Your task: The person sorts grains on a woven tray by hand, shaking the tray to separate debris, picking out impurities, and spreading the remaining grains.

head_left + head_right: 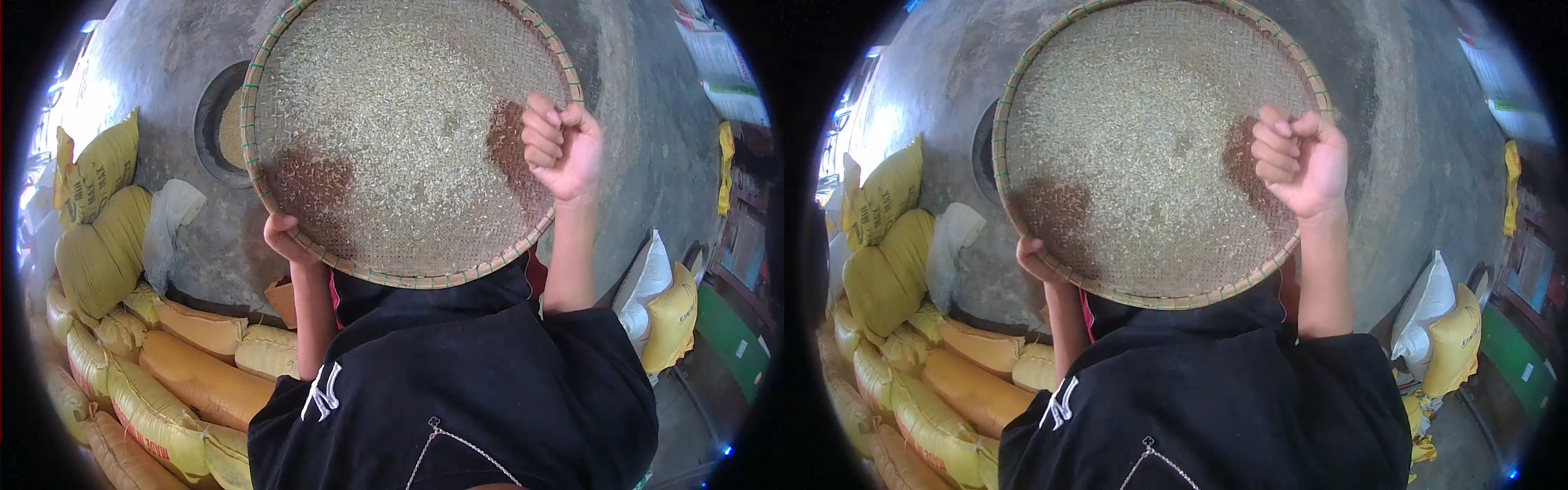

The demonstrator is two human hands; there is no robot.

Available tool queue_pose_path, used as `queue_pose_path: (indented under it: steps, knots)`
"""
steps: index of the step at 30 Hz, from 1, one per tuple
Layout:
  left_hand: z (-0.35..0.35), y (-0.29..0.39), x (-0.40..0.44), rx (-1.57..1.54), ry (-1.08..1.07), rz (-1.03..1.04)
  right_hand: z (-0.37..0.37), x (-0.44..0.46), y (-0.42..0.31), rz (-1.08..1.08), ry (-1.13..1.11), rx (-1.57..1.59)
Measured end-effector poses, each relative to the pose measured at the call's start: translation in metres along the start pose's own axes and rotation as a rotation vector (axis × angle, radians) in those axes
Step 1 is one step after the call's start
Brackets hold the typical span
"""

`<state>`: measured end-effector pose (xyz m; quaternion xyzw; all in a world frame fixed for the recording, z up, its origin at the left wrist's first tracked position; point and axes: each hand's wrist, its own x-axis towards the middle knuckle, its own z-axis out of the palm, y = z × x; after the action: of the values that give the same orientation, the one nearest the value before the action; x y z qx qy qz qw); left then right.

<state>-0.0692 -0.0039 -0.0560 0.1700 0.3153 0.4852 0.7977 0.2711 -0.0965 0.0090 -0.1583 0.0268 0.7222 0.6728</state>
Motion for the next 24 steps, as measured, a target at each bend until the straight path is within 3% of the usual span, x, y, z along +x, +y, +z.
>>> queue_pose_path:
  steps: [4, 6, 8, 10, 11, 13, 16, 19, 24]
  knots:
    - [0.005, 0.000, 0.000, -0.011, 0.014, -0.005, 0.000, -0.012, 0.014, 0.011, 0.171, -0.282]
    - [0.004, 0.001, 0.000, -0.004, 0.010, -0.003, 0.010, -0.010, 0.026, -0.052, 0.368, -0.635]
    - [0.002, 0.001, 0.000, 0.010, 0.014, -0.015, 0.010, -0.006, 0.029, -0.029, 0.353, -0.559]
    - [0.003, 0.001, -0.001, -0.008, -0.005, -0.008, 0.005, 0.001, 0.028, 0.129, 0.107, -0.079]
    - [0.004, 0.001, -0.001, -0.026, -0.020, -0.004, 0.002, 0.003, 0.029, 0.131, 0.103, -0.079]
    - [-0.006, 0.000, 0.000, -0.046, -0.044, 0.010, -0.004, 0.007, 0.032, 0.088, -0.236, 0.138]
    - [-0.008, 0.000, 0.000, -0.053, -0.059, 0.023, 0.003, 0.007, 0.036, 0.043, -0.411, 0.225]
    - [-0.002, 0.001, -0.002, -0.021, -0.032, 0.010, 0.007, 0.001, 0.037, -0.004, -0.495, 0.308]
    - [-0.008, 0.000, 0.000, -0.017, -0.054, 0.000, 0.010, 0.002, 0.037, 0.006, -0.438, 0.359]
